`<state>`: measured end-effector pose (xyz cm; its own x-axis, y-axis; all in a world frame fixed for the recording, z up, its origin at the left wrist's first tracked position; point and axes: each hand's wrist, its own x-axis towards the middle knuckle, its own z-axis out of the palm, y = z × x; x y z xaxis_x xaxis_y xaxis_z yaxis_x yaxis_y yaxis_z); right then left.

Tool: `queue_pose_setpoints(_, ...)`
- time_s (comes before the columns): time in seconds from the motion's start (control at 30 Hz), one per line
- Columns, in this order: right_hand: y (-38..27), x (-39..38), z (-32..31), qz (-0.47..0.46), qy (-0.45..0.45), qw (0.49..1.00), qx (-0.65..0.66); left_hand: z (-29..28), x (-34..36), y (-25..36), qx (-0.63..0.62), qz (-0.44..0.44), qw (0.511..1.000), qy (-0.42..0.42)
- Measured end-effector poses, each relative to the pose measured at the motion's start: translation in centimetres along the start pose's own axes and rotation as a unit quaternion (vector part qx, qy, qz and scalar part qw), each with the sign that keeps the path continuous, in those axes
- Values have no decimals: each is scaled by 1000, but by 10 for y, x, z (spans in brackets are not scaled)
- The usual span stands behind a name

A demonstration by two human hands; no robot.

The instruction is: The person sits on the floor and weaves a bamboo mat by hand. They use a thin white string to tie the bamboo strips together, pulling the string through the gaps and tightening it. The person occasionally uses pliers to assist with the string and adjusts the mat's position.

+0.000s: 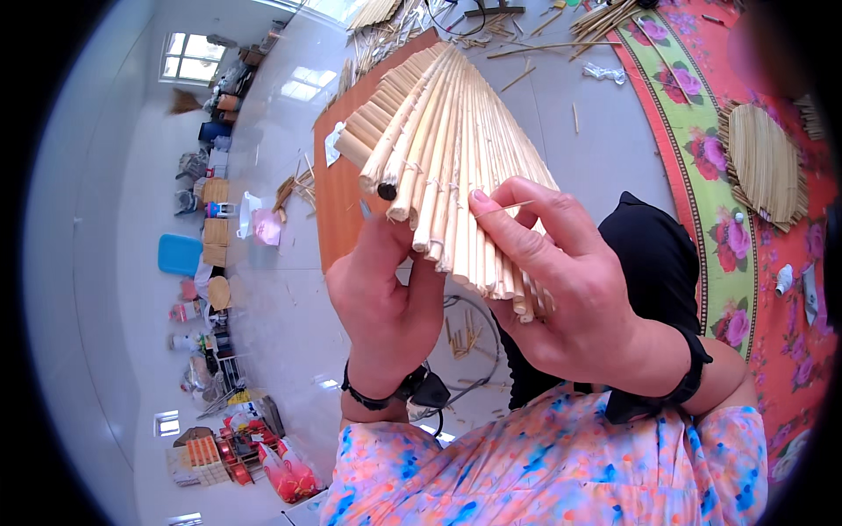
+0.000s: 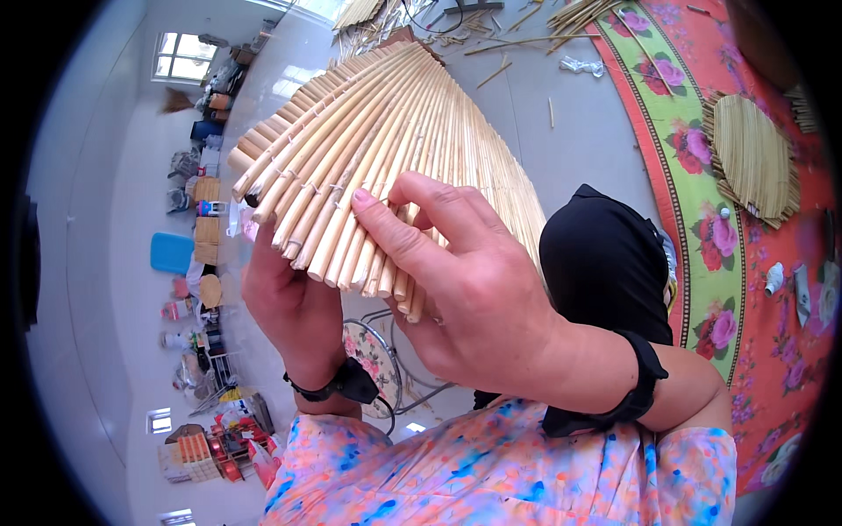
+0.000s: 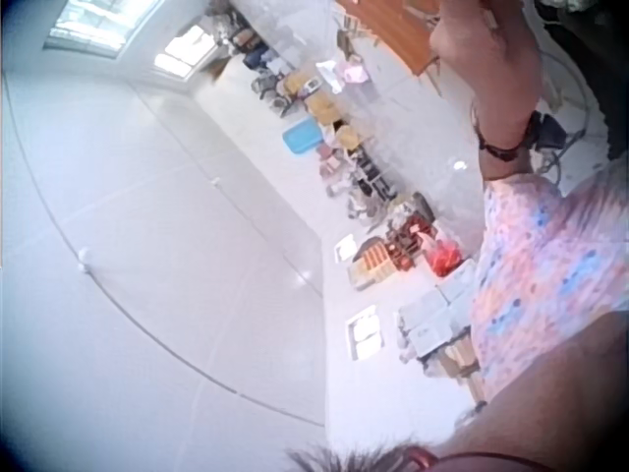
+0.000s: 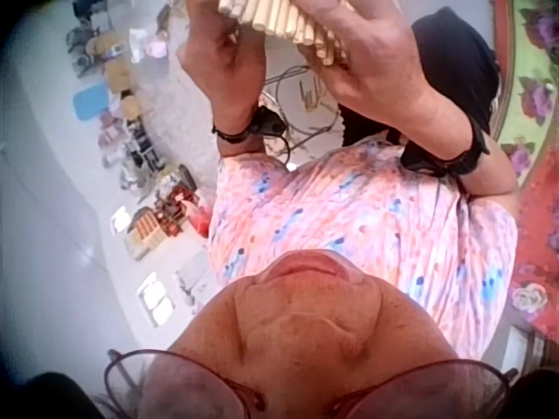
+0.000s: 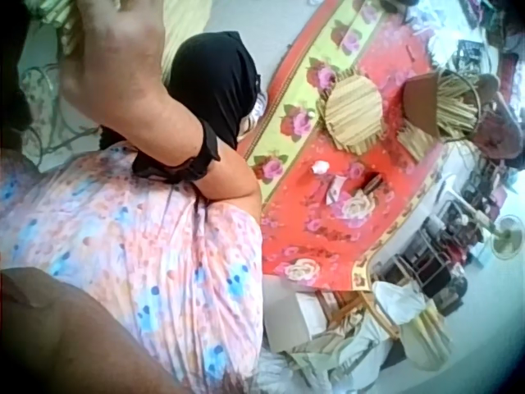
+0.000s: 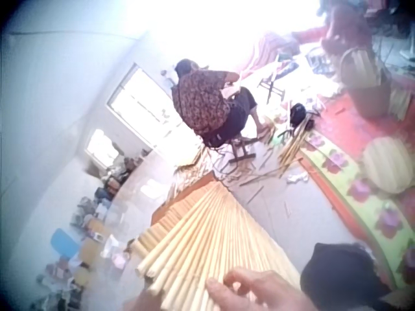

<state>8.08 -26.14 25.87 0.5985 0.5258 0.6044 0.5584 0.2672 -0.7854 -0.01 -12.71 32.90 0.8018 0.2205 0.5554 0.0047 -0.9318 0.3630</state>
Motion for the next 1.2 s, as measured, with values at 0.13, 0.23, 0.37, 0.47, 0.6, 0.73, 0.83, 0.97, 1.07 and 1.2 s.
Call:
queue_pose_setpoints(0.13,-3,-1,0,4,-1,1000,-14,10,-6,17,-183,-150,970,51)
queue_pose_setpoints(0.23,-7,-1,-1,15,5,999,-41,5,-10,15,-233,-131,963,15)
queue_pose_setpoints(0.37,-9,4,-5,8,6,997,-74,-12,15,14,-153,-126,980,-33)
queue_pose_setpoints(0.47,-1,12,-5,5,-7,997,-82,-25,52,-20,45,69,997,9)
queue_pose_setpoints(0.6,8,32,-9,13,-41,995,-86,-31,106,-61,36,230,962,-141)
queue_pose_setpoints(0.73,18,65,-44,4,-85,981,-174,-18,150,-68,49,203,953,-217)
queue_pose_setpoints(0.83,41,85,-84,46,-138,964,-221,5,164,-68,59,265,951,-151)
queue_pose_setpoints(0.97,27,114,-121,8,-197,958,-207,10,162,-54,53,255,960,-99)
queue_pose_setpoints(1.07,23,126,-144,-3,-251,941,-226,21,150,-40,28,189,977,-97)
queue_pose_setpoints(1.2,21,128,-153,-101,-316,882,-335,42,118,-35,-77,194,971,-116)
